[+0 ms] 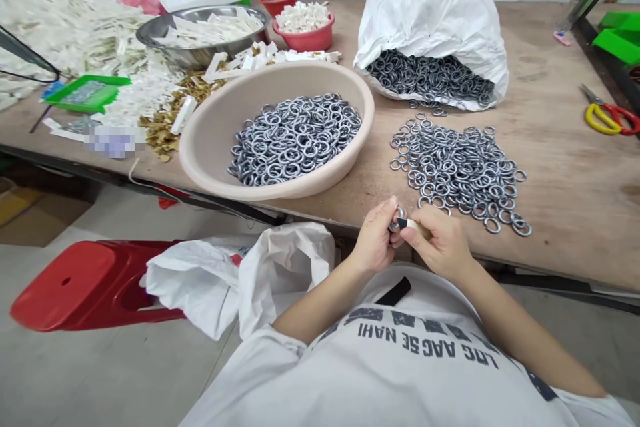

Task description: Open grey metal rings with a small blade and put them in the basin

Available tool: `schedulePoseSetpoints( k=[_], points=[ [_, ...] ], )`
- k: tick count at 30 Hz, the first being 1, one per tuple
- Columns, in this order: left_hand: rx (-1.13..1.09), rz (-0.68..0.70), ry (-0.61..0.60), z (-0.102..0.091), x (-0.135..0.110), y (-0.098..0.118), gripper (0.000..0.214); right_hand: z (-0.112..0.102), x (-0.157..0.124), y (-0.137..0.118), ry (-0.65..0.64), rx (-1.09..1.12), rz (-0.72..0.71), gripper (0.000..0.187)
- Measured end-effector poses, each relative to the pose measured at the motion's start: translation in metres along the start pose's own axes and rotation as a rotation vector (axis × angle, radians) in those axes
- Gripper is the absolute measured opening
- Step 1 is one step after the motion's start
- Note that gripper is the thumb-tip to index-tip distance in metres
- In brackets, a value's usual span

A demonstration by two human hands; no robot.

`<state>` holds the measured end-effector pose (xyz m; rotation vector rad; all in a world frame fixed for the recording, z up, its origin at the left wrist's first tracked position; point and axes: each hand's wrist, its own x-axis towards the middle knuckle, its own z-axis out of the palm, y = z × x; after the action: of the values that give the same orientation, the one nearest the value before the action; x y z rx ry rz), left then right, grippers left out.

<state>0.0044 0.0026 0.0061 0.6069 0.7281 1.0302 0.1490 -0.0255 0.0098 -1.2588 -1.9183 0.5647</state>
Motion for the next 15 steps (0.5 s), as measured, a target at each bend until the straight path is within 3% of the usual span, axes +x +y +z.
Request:
schedulePoseSetpoints(
  k=[8, 13, 15],
  points=[
    [-0.028, -0.016, -0.06, -0.001, -0.001, -0.003, 0.045, 0.001, 0.001, 0.005, -0.112, 0.061, 0.065, 0.037],
    [-0.081, -0.058, -0.14, -0.005, -0.006, 0.004, 0.049, -0.005, 0.032, 0.031, 0.162, 0.007, 0.256, 0.046],
    [-0.138, -0.071, -0.118, -0.008, -0.005, 0.01, 0.047, -0.006, 0.057, 0.037, 0.134, -0.16, 0.241, 0.043]
  ],
)
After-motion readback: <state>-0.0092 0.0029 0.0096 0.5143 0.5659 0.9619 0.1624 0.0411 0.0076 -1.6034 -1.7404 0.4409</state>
